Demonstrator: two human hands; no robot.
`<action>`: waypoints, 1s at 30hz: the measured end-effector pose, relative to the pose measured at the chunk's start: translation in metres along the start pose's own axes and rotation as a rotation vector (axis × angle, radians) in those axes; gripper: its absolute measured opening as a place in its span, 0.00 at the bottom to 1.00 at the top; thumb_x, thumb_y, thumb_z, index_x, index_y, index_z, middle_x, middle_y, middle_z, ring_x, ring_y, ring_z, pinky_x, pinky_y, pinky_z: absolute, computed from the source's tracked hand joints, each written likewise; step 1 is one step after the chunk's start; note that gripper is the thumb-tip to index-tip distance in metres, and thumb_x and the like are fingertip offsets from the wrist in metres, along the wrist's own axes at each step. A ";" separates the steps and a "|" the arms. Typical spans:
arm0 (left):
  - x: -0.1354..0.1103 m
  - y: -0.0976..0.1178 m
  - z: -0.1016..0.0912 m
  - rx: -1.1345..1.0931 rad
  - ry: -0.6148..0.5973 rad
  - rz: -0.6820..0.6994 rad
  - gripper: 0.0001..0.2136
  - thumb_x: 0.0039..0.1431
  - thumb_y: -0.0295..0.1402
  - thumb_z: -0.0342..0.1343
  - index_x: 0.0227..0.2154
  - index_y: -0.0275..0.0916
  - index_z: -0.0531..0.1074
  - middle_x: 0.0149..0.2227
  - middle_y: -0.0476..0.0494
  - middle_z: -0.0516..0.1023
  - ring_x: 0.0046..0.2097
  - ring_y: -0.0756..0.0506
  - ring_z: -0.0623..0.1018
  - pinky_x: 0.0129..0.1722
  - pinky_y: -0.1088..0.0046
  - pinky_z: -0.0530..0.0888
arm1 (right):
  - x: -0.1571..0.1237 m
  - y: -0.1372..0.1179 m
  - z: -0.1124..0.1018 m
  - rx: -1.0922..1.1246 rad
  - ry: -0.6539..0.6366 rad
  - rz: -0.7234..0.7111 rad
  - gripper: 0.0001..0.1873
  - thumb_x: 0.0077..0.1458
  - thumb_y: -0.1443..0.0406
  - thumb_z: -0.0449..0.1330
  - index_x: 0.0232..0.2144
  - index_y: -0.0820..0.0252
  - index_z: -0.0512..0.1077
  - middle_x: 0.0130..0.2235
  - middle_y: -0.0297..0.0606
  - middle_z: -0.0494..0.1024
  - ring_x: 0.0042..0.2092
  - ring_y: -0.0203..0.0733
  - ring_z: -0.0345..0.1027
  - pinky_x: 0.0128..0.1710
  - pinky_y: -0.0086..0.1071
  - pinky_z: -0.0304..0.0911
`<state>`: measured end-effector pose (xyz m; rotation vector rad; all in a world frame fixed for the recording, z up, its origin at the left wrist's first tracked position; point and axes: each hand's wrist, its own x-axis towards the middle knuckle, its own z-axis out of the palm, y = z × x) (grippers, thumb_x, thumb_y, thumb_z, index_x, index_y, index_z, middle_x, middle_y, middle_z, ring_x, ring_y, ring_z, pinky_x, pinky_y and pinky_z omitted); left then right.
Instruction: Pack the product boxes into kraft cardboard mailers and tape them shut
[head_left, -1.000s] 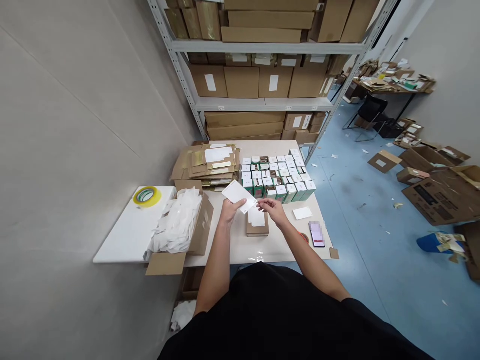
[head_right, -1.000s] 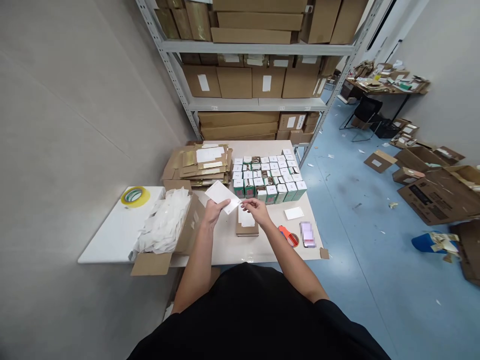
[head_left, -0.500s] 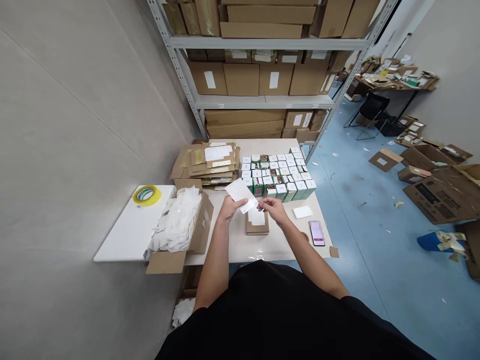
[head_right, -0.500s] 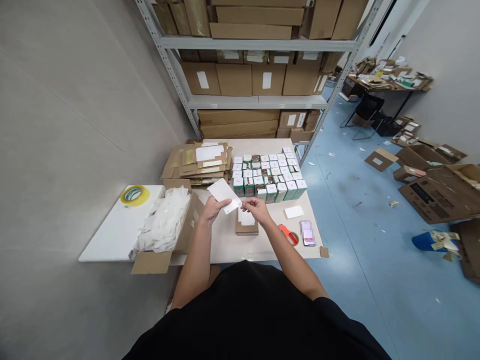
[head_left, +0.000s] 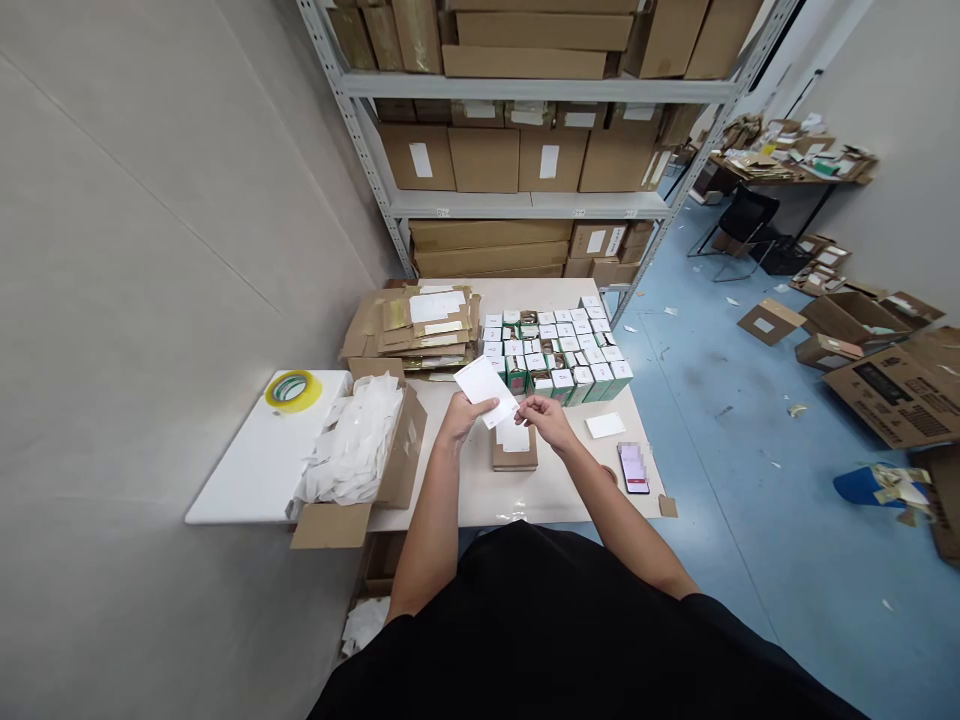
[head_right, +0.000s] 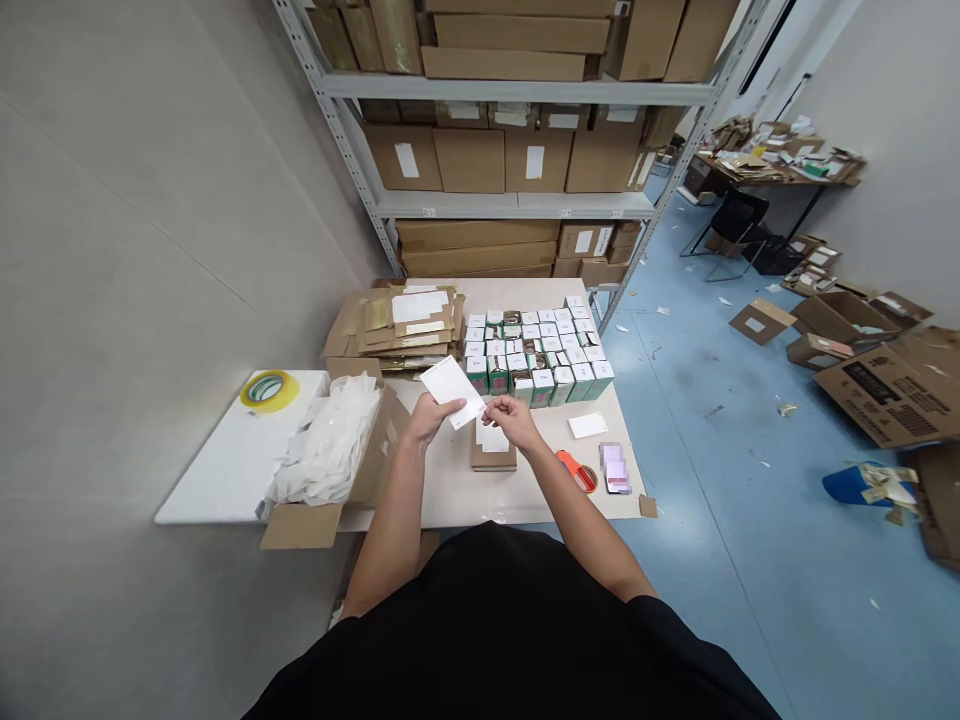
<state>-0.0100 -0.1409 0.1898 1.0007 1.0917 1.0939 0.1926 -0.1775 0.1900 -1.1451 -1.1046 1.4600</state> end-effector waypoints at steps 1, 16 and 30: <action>0.000 -0.001 0.001 -0.003 -0.003 -0.005 0.26 0.35 0.41 0.78 0.38 0.33 0.82 0.45 0.33 0.85 0.47 0.33 0.82 0.49 0.56 0.79 | 0.000 0.000 0.000 0.003 0.003 0.004 0.10 0.46 0.58 0.68 0.27 0.56 0.75 0.28 0.35 0.81 0.32 0.40 0.75 0.34 0.32 0.65; -0.002 0.000 0.003 0.012 -0.017 -0.004 0.26 0.36 0.41 0.78 0.39 0.33 0.82 0.46 0.32 0.85 0.47 0.32 0.83 0.49 0.55 0.79 | 0.001 0.004 -0.004 0.001 0.032 0.002 0.13 0.45 0.54 0.69 0.27 0.57 0.76 0.30 0.37 0.83 0.31 0.39 0.75 0.31 0.31 0.65; -0.006 0.000 0.004 0.007 -0.014 -0.004 0.26 0.36 0.41 0.78 0.38 0.33 0.82 0.45 0.32 0.85 0.46 0.33 0.83 0.50 0.55 0.79 | -0.004 0.001 -0.005 -0.002 -0.001 0.001 0.12 0.46 0.56 0.69 0.28 0.57 0.77 0.30 0.37 0.83 0.32 0.40 0.76 0.33 0.32 0.65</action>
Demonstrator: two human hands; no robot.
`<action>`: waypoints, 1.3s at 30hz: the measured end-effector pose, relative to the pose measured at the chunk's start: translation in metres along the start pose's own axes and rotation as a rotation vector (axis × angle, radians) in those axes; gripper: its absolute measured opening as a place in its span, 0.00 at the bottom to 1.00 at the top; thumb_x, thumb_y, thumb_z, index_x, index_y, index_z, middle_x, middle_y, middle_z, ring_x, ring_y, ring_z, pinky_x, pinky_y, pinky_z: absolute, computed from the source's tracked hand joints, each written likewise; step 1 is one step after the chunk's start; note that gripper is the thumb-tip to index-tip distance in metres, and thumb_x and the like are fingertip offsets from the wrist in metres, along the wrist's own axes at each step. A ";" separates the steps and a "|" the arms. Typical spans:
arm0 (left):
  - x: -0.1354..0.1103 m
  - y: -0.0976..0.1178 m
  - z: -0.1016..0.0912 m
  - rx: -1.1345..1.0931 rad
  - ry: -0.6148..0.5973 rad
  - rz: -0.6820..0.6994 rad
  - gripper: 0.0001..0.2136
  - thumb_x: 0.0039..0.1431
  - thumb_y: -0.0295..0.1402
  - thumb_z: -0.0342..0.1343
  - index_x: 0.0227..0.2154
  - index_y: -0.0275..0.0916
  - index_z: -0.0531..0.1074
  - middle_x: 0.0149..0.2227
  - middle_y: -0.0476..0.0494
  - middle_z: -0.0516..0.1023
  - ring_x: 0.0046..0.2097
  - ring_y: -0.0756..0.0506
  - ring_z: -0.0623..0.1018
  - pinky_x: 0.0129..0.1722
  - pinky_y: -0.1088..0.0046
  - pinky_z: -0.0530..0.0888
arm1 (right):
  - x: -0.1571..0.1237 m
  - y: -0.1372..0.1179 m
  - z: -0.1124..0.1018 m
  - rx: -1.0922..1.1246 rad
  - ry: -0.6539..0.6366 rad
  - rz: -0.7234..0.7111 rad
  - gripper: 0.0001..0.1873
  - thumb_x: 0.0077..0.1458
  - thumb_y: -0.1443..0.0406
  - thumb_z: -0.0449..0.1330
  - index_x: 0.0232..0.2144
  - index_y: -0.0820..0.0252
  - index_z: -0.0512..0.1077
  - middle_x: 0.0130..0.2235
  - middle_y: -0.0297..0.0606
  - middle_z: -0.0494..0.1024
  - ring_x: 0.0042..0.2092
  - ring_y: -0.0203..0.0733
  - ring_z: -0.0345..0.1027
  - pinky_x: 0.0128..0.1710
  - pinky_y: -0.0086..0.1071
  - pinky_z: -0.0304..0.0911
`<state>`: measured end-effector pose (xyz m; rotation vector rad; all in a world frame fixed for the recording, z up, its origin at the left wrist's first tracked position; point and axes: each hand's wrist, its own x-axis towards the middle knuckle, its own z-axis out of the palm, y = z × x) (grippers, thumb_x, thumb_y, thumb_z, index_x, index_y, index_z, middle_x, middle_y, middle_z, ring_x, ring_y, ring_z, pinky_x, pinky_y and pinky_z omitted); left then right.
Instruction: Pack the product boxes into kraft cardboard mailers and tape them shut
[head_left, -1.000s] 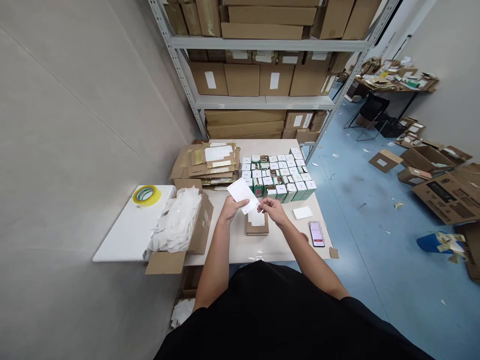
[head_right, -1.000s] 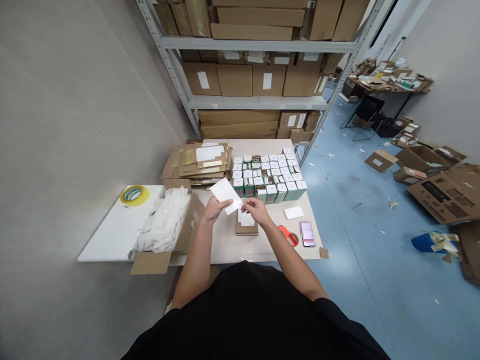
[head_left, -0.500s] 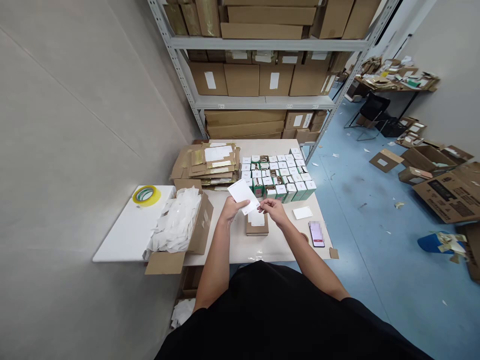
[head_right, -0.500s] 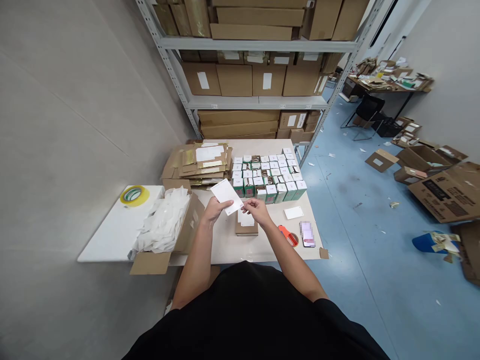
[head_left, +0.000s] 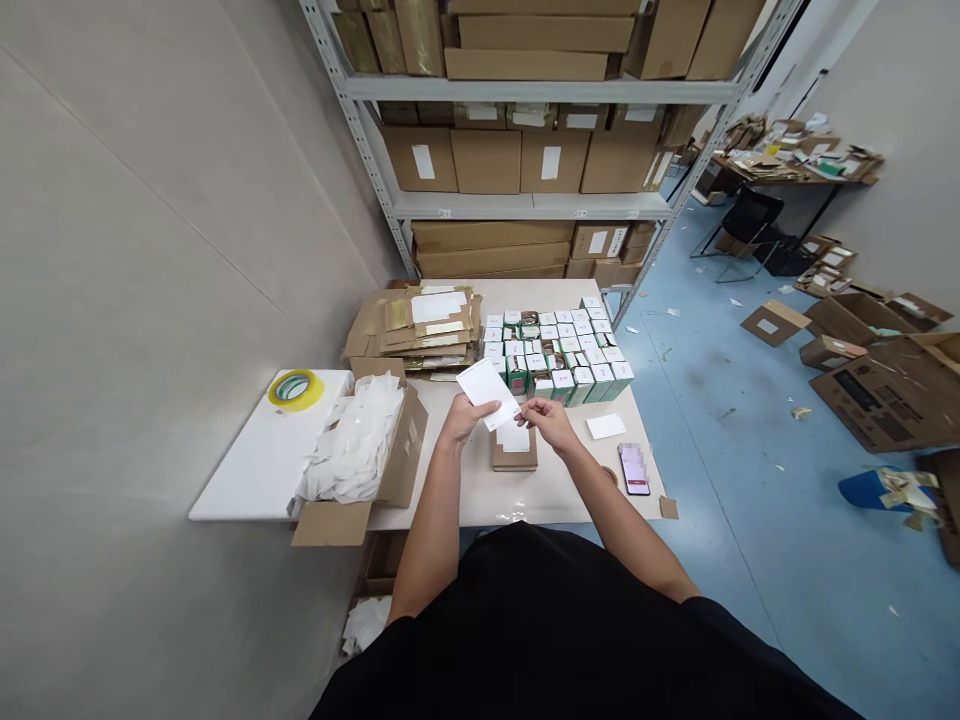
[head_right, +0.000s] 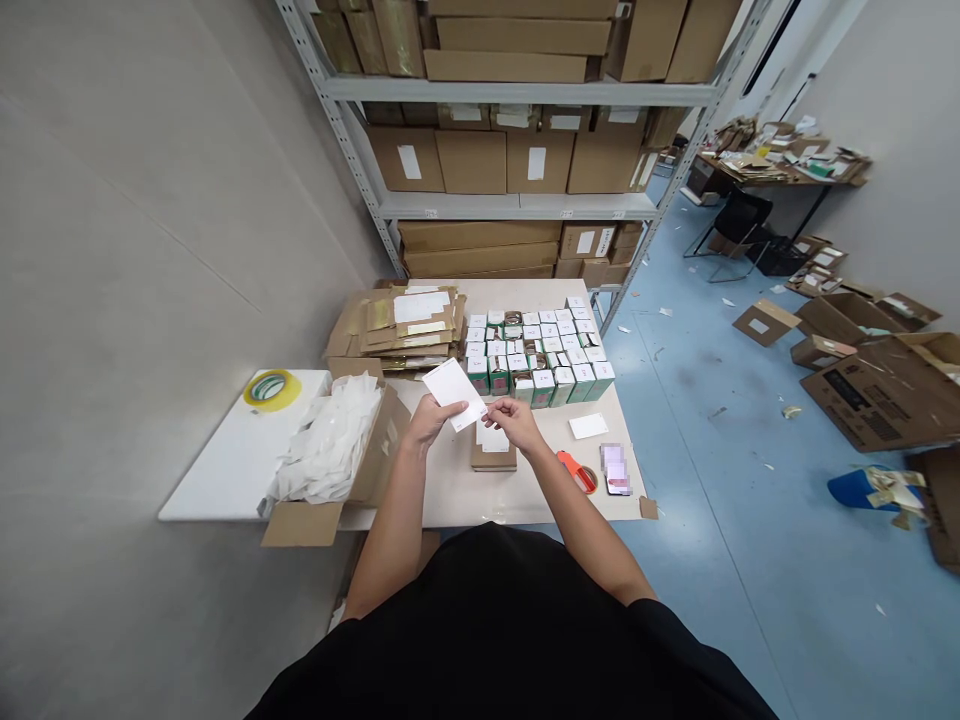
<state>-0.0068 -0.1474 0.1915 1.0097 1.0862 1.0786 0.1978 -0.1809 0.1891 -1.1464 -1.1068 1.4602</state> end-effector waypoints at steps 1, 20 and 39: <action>-0.001 0.000 0.000 0.000 0.003 -0.001 0.26 0.35 0.41 0.78 0.38 0.33 0.82 0.45 0.33 0.85 0.46 0.33 0.83 0.49 0.55 0.79 | 0.000 0.000 0.000 0.002 0.001 0.001 0.12 0.46 0.56 0.69 0.28 0.57 0.77 0.29 0.37 0.83 0.32 0.40 0.75 0.32 0.32 0.65; -0.005 -0.005 0.011 0.114 0.146 0.114 0.35 0.38 0.40 0.77 0.52 0.37 0.75 0.50 0.35 0.82 0.46 0.38 0.82 0.48 0.61 0.78 | -0.007 0.000 -0.001 -0.007 -0.001 -0.062 0.15 0.50 0.51 0.69 0.29 0.56 0.76 0.32 0.37 0.83 0.33 0.40 0.75 0.35 0.33 0.66; -0.043 0.004 0.057 0.410 0.078 0.370 0.14 0.53 0.43 0.70 0.41 0.43 0.84 0.46 0.39 0.83 0.50 0.37 0.80 0.52 0.59 0.77 | -0.017 -0.001 -0.005 0.013 0.067 -0.193 0.19 0.53 0.46 0.67 0.31 0.54 0.75 0.42 0.39 0.81 0.43 0.44 0.72 0.45 0.39 0.68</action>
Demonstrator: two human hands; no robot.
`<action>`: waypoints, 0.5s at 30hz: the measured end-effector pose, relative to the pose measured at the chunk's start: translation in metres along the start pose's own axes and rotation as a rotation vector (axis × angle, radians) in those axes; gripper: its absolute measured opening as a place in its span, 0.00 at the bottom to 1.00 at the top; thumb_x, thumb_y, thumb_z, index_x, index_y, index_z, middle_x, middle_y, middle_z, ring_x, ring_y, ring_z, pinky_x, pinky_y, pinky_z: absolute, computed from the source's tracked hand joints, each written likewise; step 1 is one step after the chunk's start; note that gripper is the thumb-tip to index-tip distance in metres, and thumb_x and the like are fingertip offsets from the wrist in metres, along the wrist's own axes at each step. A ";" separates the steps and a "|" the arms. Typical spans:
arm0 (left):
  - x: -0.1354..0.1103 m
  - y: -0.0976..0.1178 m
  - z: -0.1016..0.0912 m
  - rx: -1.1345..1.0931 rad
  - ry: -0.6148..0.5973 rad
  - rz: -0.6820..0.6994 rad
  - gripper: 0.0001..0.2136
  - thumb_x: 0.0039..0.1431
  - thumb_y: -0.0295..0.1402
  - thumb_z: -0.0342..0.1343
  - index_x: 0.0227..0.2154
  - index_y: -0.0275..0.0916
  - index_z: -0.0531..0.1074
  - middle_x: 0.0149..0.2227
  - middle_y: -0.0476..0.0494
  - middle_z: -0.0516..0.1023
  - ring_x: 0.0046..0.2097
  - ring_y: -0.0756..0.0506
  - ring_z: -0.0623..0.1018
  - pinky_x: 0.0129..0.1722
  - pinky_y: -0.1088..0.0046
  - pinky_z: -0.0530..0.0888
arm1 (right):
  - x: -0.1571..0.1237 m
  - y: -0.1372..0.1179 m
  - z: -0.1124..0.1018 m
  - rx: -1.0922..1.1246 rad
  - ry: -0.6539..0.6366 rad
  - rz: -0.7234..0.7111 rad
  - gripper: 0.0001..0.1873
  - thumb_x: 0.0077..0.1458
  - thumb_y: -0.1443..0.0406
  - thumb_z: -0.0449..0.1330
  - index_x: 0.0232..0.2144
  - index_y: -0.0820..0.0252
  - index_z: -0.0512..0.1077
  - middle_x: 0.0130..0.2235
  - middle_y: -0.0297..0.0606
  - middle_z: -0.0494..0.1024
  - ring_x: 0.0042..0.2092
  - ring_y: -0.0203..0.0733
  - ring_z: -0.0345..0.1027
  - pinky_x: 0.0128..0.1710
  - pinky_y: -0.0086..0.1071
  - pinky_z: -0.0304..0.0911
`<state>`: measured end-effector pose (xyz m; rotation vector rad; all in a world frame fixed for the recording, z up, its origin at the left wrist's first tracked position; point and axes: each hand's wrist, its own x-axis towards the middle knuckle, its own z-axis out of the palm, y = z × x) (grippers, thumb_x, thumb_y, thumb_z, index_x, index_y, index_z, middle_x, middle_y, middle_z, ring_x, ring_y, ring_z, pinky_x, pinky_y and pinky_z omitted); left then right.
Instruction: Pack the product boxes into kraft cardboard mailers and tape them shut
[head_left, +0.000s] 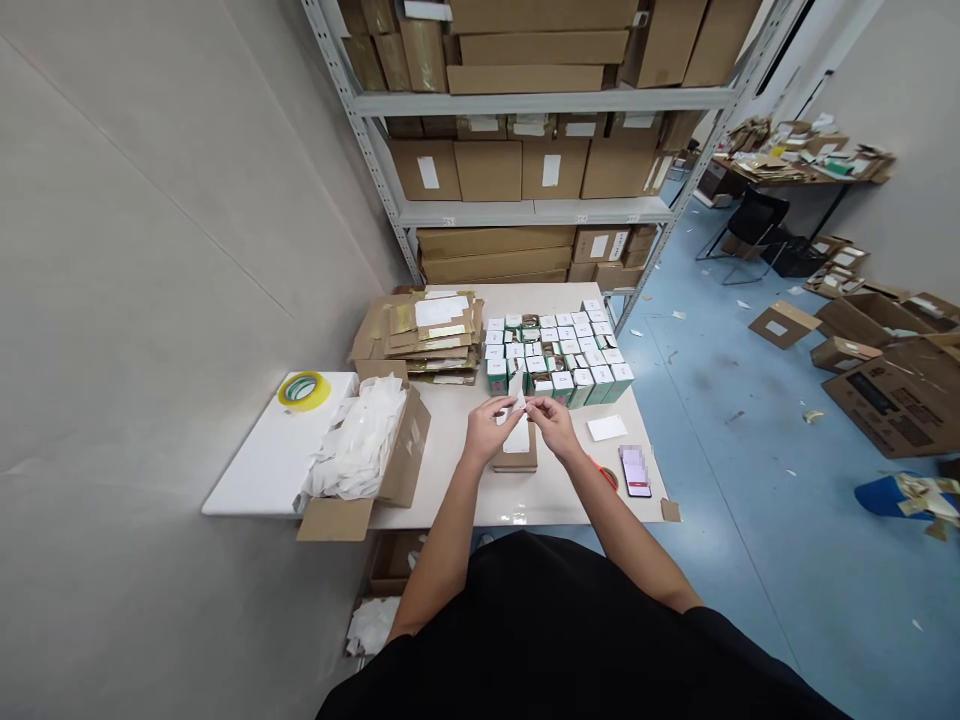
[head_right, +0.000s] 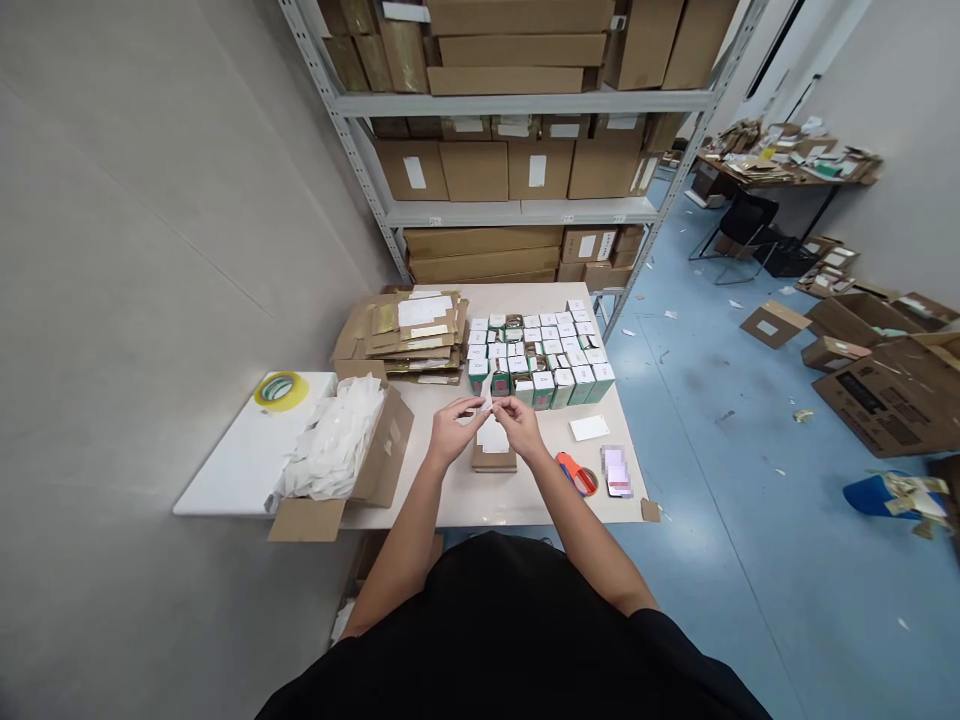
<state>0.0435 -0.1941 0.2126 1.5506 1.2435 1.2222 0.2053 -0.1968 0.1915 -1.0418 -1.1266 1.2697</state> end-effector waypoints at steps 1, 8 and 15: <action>-0.001 0.000 0.001 -0.005 0.003 -0.006 0.14 0.54 0.43 0.69 0.41 0.43 0.84 0.46 0.39 0.83 0.49 0.38 0.80 0.51 0.60 0.77 | -0.001 -0.001 -0.001 -0.001 -0.007 -0.011 0.18 0.53 0.46 0.67 0.31 0.54 0.75 0.42 0.40 0.80 0.43 0.45 0.72 0.45 0.39 0.68; -0.008 -0.003 0.017 -0.114 -0.059 -0.078 0.16 0.59 0.46 0.65 0.42 0.41 0.84 0.47 0.39 0.84 0.49 0.40 0.81 0.48 0.64 0.77 | -0.011 -0.004 -0.013 -0.053 -0.021 -0.070 0.18 0.56 0.47 0.66 0.32 0.54 0.75 0.41 0.41 0.78 0.46 0.47 0.70 0.46 0.39 0.68; -0.011 -0.033 0.044 -0.227 0.091 -0.236 0.21 0.59 0.52 0.61 0.36 0.36 0.83 0.36 0.42 0.84 0.40 0.41 0.81 0.42 0.66 0.77 | -0.020 0.009 -0.034 0.011 -0.026 -0.021 0.17 0.56 0.49 0.66 0.31 0.55 0.74 0.48 0.42 0.79 0.47 0.47 0.72 0.46 0.39 0.69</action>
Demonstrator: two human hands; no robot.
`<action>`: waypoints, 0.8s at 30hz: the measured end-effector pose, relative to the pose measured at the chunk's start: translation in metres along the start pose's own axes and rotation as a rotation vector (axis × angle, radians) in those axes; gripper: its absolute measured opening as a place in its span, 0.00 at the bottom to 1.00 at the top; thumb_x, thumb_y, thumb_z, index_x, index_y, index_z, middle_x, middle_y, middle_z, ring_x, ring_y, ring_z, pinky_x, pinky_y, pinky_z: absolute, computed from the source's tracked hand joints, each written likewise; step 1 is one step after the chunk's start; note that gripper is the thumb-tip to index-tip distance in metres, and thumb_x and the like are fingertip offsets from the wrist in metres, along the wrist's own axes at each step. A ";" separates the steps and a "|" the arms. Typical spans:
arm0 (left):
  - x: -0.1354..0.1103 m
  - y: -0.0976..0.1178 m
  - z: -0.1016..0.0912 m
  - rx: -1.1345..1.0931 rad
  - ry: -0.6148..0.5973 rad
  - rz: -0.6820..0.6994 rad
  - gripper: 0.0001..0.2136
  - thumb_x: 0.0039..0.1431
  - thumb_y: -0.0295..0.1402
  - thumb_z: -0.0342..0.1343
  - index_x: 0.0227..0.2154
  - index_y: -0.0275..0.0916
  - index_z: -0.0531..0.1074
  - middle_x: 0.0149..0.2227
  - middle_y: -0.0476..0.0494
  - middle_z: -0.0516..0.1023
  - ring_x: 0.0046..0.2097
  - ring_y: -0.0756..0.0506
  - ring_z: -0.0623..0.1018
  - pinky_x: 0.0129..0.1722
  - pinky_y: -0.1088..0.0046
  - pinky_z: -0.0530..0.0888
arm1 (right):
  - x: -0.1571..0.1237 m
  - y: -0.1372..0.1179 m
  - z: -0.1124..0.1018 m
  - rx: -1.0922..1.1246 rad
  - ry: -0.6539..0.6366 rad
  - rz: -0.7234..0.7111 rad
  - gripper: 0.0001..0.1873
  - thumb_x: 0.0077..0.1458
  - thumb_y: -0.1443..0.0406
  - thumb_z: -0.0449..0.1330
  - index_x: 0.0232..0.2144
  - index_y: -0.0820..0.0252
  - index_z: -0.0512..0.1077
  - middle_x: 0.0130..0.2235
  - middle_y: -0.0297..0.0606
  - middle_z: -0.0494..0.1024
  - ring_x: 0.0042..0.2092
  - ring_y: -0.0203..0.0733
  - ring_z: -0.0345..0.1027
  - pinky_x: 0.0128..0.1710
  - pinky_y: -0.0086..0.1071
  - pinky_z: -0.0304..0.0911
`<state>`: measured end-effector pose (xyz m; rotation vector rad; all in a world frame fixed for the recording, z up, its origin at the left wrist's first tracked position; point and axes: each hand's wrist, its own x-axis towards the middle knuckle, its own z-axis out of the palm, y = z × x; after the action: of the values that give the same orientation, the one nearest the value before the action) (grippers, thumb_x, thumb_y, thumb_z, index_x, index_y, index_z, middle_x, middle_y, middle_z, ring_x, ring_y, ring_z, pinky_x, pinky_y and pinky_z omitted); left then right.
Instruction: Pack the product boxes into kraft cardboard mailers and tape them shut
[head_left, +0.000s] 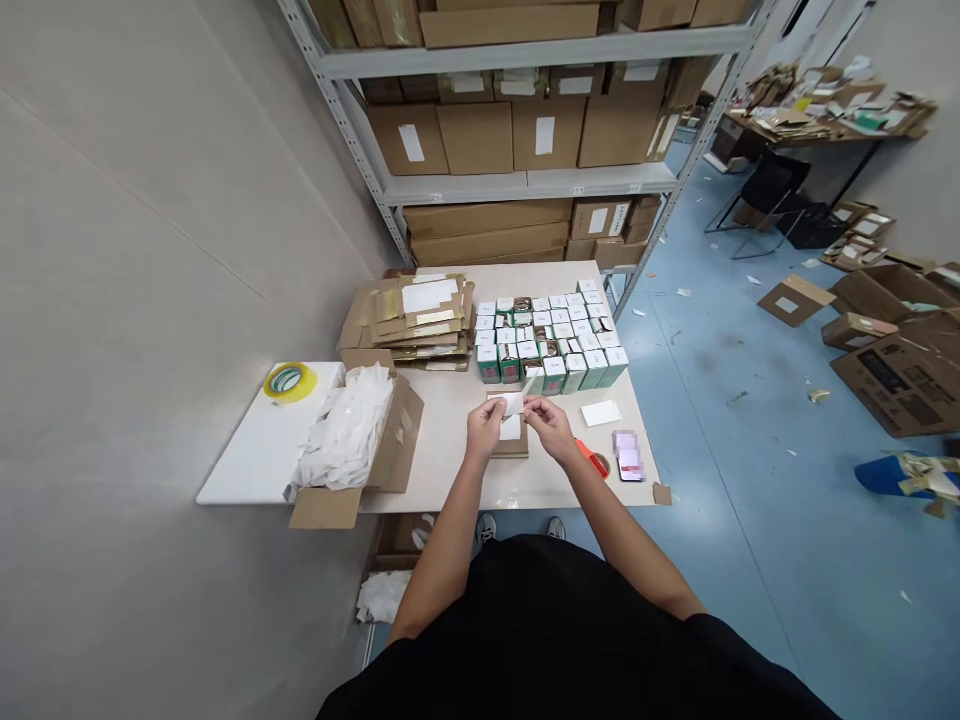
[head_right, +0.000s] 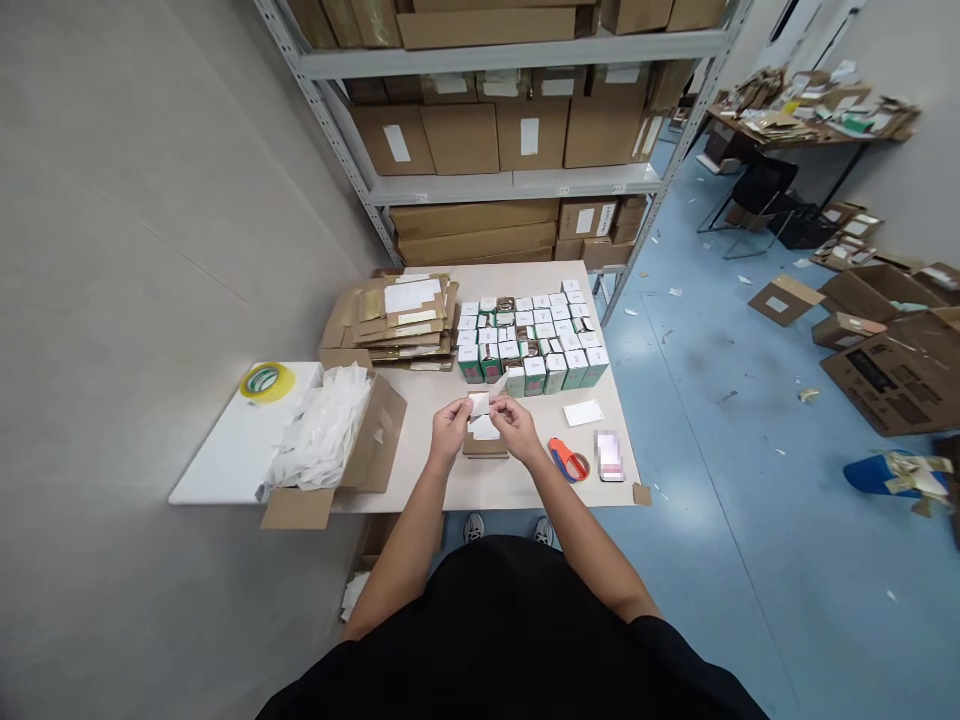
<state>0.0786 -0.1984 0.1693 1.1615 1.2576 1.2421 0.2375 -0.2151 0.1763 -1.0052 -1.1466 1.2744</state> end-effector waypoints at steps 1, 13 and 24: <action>0.000 -0.003 0.002 -0.038 -0.014 -0.019 0.23 0.60 0.54 0.60 0.36 0.35 0.83 0.36 0.41 0.84 0.40 0.41 0.81 0.42 0.66 0.77 | -0.001 0.003 -0.003 0.024 0.002 0.025 0.17 0.56 0.49 0.66 0.31 0.55 0.74 0.49 0.42 0.80 0.48 0.47 0.72 0.46 0.39 0.69; -0.009 -0.019 -0.001 -0.053 0.067 -0.068 0.17 0.54 0.46 0.68 0.36 0.36 0.83 0.35 0.45 0.83 0.39 0.44 0.80 0.42 0.69 0.76 | 0.004 0.017 -0.018 0.068 -0.048 0.143 0.16 0.51 0.51 0.68 0.28 0.55 0.72 0.50 0.43 0.82 0.47 0.49 0.75 0.46 0.41 0.71; -0.010 -0.006 -0.025 0.014 0.041 0.058 0.15 0.58 0.45 0.62 0.32 0.36 0.82 0.36 0.44 0.82 0.37 0.45 0.79 0.37 0.72 0.75 | 0.009 0.019 0.037 0.070 0.110 0.243 0.25 0.43 0.48 0.74 0.37 0.55 0.75 0.35 0.38 0.82 0.36 0.44 0.75 0.37 0.37 0.71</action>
<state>0.0539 -0.2096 0.1631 1.1950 1.2719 1.3074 0.1973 -0.2068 0.1644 -1.1735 -0.9103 1.4217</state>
